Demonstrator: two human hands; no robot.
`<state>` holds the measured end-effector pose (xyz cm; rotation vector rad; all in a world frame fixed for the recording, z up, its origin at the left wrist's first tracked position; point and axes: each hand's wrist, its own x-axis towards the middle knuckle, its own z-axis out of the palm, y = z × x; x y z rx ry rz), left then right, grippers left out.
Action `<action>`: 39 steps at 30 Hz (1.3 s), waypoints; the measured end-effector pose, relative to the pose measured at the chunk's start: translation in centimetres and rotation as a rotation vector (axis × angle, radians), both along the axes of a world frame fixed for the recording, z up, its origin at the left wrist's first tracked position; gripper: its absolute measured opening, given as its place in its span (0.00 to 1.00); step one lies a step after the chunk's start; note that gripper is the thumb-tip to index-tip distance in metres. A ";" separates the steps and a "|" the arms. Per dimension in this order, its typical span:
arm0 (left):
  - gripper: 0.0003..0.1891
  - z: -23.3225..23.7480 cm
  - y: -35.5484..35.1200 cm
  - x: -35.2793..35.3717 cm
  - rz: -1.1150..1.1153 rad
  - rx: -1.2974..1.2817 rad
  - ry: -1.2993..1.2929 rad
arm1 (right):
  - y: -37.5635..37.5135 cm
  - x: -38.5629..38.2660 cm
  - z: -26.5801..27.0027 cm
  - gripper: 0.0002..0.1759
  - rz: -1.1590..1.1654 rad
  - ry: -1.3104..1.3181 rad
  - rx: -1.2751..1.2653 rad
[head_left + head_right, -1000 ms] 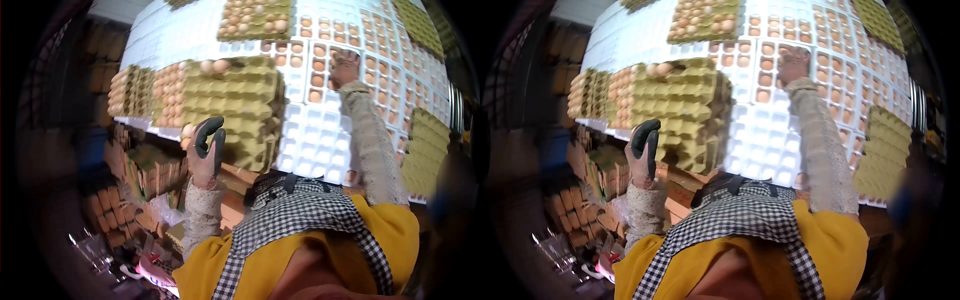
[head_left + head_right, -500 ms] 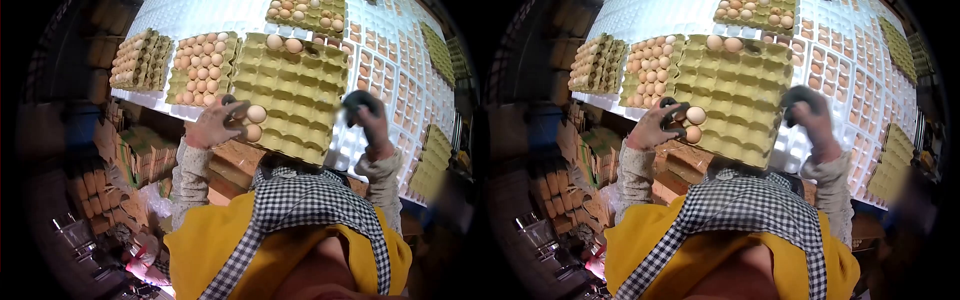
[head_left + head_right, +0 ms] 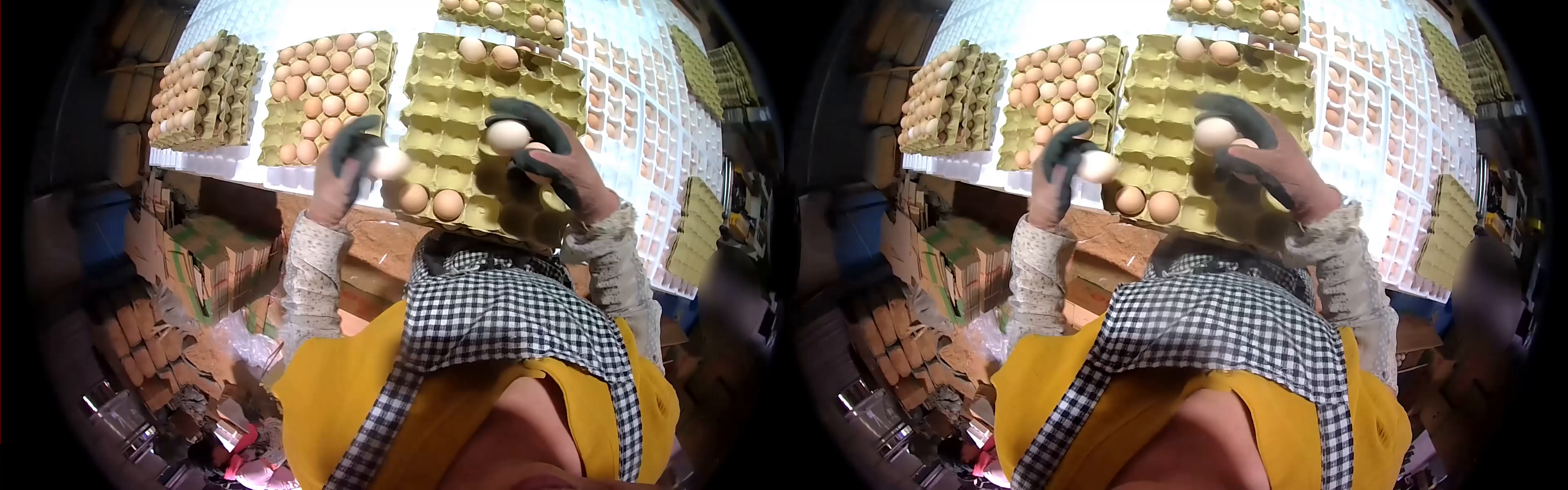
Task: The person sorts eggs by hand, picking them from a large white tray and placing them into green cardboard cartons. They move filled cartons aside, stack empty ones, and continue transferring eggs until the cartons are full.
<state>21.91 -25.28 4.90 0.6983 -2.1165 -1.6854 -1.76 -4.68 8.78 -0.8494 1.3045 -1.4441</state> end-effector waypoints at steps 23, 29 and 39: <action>0.29 1.6 27.0 -19.4 -0.293 -0.351 -0.131 | 22.1 -20.4 -20.5 0.30 -0.755 0.856 0.543; 0.25 -10.7 34.4 -31.5 -0.141 -0.758 -0.423 | 28.1 -20.6 -15.9 0.19 -0.980 -0.291 0.147; 0.28 -17.3 32.4 -29.7 -0.169 -0.911 -0.543 | 27.7 -18.2 -22.7 0.23 -0.534 1.154 0.052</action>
